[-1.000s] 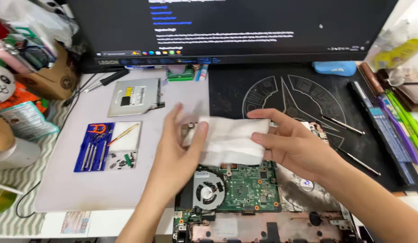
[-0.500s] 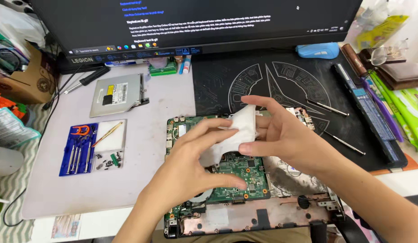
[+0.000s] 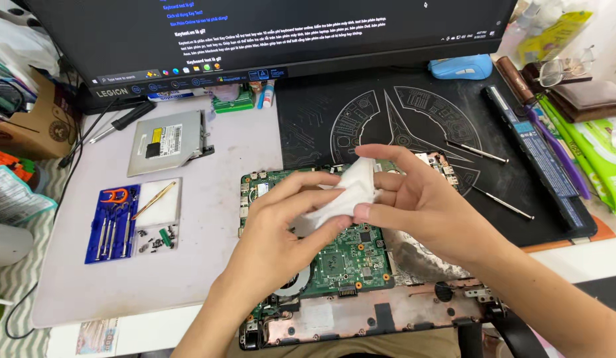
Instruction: The person disassembles a laptop by removing its bottom casing and internals using a screwdriver and hands, then wipes the internal motherboard components with a white cloth.
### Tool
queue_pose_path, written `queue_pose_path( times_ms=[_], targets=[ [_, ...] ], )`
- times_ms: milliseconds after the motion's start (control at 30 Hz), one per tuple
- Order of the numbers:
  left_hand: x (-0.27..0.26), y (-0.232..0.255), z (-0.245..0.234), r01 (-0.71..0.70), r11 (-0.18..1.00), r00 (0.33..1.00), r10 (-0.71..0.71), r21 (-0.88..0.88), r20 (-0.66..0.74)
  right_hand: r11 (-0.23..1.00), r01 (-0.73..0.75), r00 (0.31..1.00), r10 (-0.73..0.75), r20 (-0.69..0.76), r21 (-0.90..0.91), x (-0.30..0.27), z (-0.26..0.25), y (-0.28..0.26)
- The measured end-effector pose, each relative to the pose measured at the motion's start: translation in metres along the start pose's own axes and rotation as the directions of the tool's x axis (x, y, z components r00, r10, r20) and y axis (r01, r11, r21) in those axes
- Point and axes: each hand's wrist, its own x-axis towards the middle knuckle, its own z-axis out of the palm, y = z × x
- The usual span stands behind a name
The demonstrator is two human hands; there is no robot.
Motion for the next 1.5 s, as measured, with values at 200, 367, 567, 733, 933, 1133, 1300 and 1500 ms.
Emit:
queue_pose_path(
  times_ms=[200, 367, 567, 733, 933, 1133, 1300, 1500],
  targets=[
    [0.005, 0.006, 0.0, 0.11, 0.99, 0.994, -0.111, -0.086, -0.01, 0.998, 0.014, 1.0, -0.015, -0.027, -0.058, -0.002, 0.0, 0.001],
    [0.006, 0.008, -0.001, 0.131, 0.986, 0.99, -0.135, -0.099, -0.036, 0.982, 0.012, 0.999, -0.021, -0.049, -0.188, -0.004, 0.003, -0.004],
    [0.003, 0.005, 0.0, 0.316, 0.931, 0.945, -0.325, -0.182, -0.022, 0.992, 0.044, 0.999, -0.047, -0.021, -0.118, -0.002, 0.003, 0.003],
    [0.004, 0.006, 0.001, 0.422, 0.878, 0.901, -0.434, -0.226, -0.008, 0.989, 0.066, 0.998, -0.062, 0.028, -0.132, -0.002, 0.003, 0.001],
    [0.006, -0.009, -0.012, 0.489, 0.787, 0.826, -0.556, -0.376, -0.091, 0.986, -0.072, 0.988, 0.051, -0.145, -0.149, 0.008, -0.007, 0.0],
    [0.009, -0.005, -0.025, 0.519, 0.838, 0.811, -0.545, -0.166, -0.213, 0.975, -0.221, 0.916, 0.199, -0.348, -0.026, 0.025, -0.004, -0.005],
    [0.022, -0.03, -0.039, 0.537, 0.815, 0.8, -0.574, -0.218, -0.176, 0.943, -0.313, 0.848, 0.224, -0.48, -0.112, 0.048, -0.005, -0.009],
    [0.049, -0.093, -0.036, 0.481, 0.876, 0.856, -0.479, -0.044, -0.195, 0.705, -0.111, 0.906, -0.217, -0.362, -0.701, 0.094, -0.034, 0.007]
  ],
)
